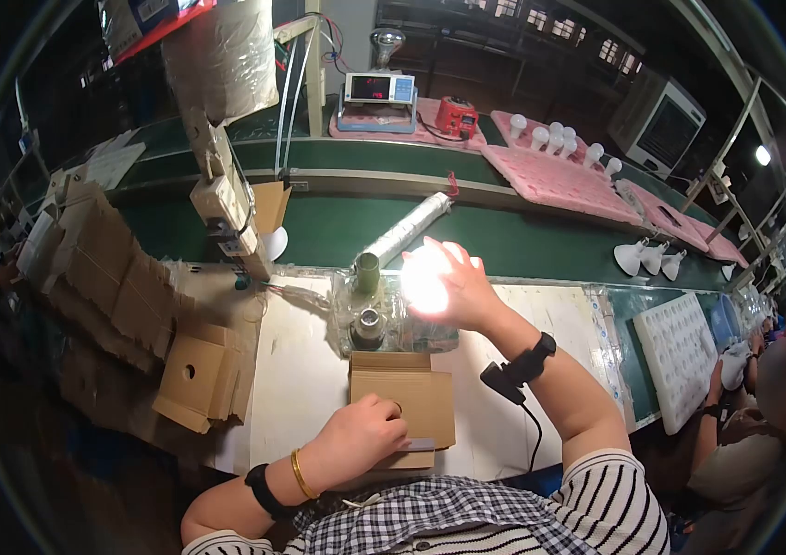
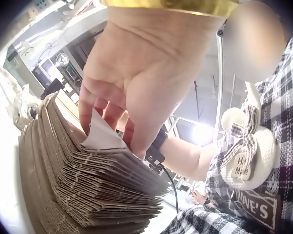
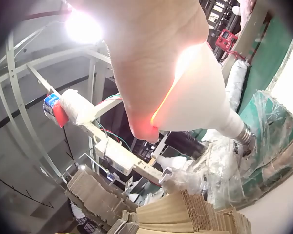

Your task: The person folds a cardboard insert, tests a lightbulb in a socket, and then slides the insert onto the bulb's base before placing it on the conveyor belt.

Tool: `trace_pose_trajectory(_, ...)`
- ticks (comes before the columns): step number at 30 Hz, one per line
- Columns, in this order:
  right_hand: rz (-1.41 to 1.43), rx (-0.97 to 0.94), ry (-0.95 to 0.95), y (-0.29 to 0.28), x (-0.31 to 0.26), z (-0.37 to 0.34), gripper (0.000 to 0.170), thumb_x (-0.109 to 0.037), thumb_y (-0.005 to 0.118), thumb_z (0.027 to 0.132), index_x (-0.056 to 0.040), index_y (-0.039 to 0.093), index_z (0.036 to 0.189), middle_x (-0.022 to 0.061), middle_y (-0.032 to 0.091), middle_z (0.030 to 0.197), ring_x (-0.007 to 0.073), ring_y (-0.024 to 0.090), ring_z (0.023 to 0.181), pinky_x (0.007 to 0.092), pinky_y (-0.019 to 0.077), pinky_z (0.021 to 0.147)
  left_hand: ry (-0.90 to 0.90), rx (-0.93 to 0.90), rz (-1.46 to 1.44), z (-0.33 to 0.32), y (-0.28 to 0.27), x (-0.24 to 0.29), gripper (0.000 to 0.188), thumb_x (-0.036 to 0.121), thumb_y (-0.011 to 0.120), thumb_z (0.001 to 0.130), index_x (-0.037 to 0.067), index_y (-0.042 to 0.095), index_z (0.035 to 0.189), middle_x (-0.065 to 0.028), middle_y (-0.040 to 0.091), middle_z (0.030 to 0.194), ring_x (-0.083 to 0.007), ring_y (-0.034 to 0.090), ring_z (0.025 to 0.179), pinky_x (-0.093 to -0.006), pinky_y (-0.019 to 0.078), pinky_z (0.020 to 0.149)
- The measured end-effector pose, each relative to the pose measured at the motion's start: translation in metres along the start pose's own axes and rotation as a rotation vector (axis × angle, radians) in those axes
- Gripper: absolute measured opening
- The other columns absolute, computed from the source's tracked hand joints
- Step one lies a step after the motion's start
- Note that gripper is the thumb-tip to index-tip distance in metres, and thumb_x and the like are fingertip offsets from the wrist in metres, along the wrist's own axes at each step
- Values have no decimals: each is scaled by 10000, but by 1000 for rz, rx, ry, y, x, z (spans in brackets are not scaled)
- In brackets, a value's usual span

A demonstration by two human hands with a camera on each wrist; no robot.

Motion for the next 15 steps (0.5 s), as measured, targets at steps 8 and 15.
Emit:
trace_pose_trajectory(8, -7, 17, 0, 0, 2, -1, 817, -536, 751, 708, -300, 487, 1444, 155, 402, 1487, 389, 370, 1339, 563, 385, 984, -12, -79, -47, 5, -2, 0, 154, 238, 719, 825, 93, 668, 832, -64, 608, 939, -242, 591, 882, -358, 543, 756)
trace_pose_trajectory(15, 199, 109, 50, 3, 25, -13, 810, -554, 745, 712, -305, 487, 1438, 170, 404, 1494, 386, 388, 1350, 588, 386, 1001, -121, 56, -325, 15, -29, -1, 171, 199, 701, 890, 45, 627, 891, -72, 618, 993, -223, 588, 916, -327, 505, 784)
Point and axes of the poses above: each hand's wrist, its own z-axis towards the middle knuckle, its own y-axis out of the palm, x = y × z, the point moved 4 cm from there along z, towards the middle knuckle
